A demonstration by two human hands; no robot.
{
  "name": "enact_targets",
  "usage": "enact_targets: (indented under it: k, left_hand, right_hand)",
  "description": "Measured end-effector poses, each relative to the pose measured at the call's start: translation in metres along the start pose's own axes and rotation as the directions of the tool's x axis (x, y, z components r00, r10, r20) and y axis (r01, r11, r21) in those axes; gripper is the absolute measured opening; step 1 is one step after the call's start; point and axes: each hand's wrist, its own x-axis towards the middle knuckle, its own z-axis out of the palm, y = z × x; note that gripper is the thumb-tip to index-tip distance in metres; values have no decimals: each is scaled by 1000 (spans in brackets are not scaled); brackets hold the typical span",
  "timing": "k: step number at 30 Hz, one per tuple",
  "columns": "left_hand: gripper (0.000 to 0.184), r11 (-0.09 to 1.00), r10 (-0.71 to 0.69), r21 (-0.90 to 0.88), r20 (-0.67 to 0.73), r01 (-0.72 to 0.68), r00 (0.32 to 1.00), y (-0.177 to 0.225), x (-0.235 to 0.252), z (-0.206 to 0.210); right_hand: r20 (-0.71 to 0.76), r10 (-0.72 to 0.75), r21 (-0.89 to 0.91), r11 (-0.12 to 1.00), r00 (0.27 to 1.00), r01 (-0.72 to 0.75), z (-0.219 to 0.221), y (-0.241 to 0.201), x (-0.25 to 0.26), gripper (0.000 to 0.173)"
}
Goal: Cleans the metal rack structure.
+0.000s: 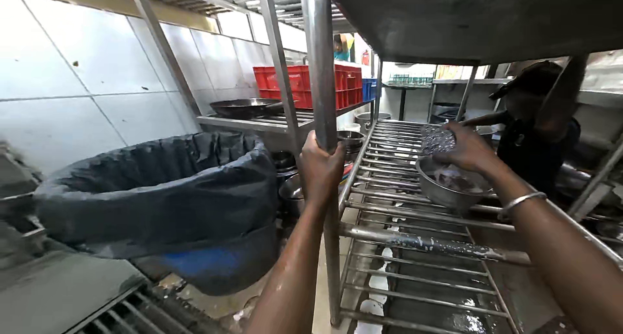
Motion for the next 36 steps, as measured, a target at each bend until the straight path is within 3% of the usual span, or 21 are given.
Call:
enact_targets:
  k: [5, 8, 10, 15, 21, 25, 27, 29, 32, 34, 36]
  left_hand:
    - [30, 998, -25, -50, 32, 27, 999, -1, -1, -6]
    - [33, 998, -38, -39, 48, 40, 998, -3, 0, -7]
    - [34, 999, -36, -8, 42, 37, 998, 0, -1, -9]
    - [32, 1000, -16, -26, 51, 17, 999, 0, 0, -10]
    - [31, 1000, -1, -20, 51, 2, 999, -5, 2, -12]
    - [32, 1000, -27, -6, 68, 27, 997, -4, 0, -12]
    - [33, 999, -37, -9, 72, 37, 997, -2, 1, -13]
    - [32, 999, -35, -7, 76, 35, 997, -1, 1, -11]
    - [35, 1000, -27, 13, 84, 26, 996, 3, 0, -11]
    - [36, 1000, -17, 24, 90, 15, 996, 4, -1, -12]
    - [35, 999, -9, 37, 93, 5, 996, 3, -1, -13]
  right_hand:
    - [110, -308, 11, 951, 945, 309, 88, -35, -55, 76]
    - [218, -293, -40, 950, 931, 309, 145, -49, -91, 72]
    - [350, -193, -58, 972, 917, 227, 160, -63, -98, 74]
    - [472, -150, -129, 963, 869, 237, 161, -68, -101, 76]
    - [388, -266, -141, 929, 882, 342, 132, -7, -128, 63]
    - [502, -69, -241, 946, 862, 216, 124, -30, -125, 72]
    - [527, -25, -259, 947, 849, 188, 141, -53, -115, 85]
    - [470, -2, -267, 953, 882, 145, 165, -79, -103, 88]
    - [459, 23, -290, 949, 888, 125, 178, -99, -86, 79]
    - [434, -56, -223, 960, 899, 167, 174, -79, -93, 62]
    - [369, -101, -198, 963, 924, 184, 160, -43, -112, 57]
